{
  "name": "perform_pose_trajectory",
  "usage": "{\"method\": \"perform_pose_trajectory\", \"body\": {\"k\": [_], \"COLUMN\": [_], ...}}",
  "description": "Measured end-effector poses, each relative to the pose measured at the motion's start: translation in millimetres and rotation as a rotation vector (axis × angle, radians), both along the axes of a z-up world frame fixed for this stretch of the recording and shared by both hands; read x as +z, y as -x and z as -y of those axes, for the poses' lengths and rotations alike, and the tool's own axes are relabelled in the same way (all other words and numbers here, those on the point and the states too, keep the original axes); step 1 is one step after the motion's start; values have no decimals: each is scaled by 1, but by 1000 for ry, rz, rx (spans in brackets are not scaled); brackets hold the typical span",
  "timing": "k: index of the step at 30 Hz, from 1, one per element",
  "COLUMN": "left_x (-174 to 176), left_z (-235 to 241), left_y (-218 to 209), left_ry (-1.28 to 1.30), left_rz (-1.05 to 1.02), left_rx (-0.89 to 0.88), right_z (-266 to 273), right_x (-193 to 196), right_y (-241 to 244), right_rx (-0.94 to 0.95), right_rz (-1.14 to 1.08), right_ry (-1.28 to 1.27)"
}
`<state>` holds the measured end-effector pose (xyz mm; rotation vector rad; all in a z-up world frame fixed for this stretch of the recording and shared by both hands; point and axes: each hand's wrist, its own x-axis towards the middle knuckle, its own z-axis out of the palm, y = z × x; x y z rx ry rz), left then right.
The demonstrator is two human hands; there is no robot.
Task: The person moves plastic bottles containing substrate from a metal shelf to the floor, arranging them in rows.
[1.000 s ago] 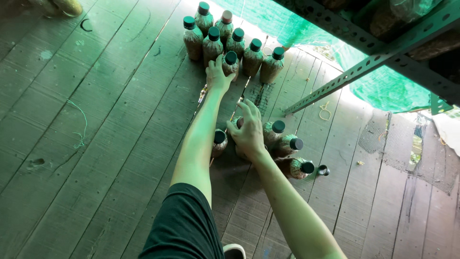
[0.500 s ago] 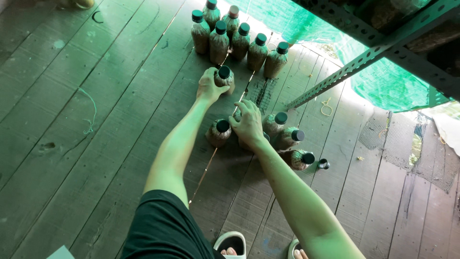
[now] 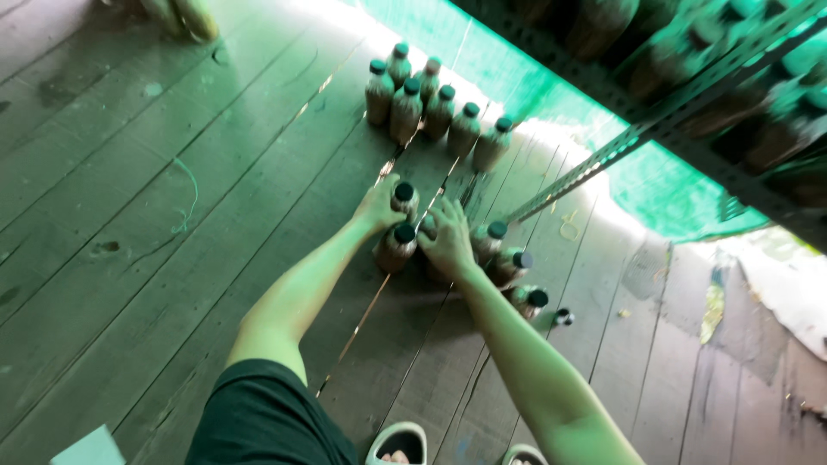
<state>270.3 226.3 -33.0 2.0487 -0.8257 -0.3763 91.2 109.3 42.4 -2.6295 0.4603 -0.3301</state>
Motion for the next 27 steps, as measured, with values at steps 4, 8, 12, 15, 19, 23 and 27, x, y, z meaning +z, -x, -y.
{"method": "perform_pose_trajectory", "body": {"k": [4, 8, 12, 15, 19, 23, 27], "left_x": [-1, -35, -66, -74, -39, 49, -2], "left_z": [10, 26, 38, 34, 34, 29, -1], "left_y": [-14, -40, -74, -82, -77, -15, -42], "left_ry": [-157, -194, -174, -253, -418, -327, -552], "left_rz": [-32, -79, -196, -250, -222, -327, -275], "left_rx": [-10, -3, -120, -136, -141, -47, 173], "right_z": [5, 3, -8, -14, -6, 10, 28], "right_x": [-5, -8, 3, 17, 27, 29, 15], "right_y": [-2, -4, 0, 14, 25, 32, 33], "right_rx": [-38, -39, -13, 10, 84, 127, 201], "right_rz": [-96, -104, -1, -22, -58, -43, -108], "right_ry": [-37, -65, -65, -51, -60, -68, -84]}}
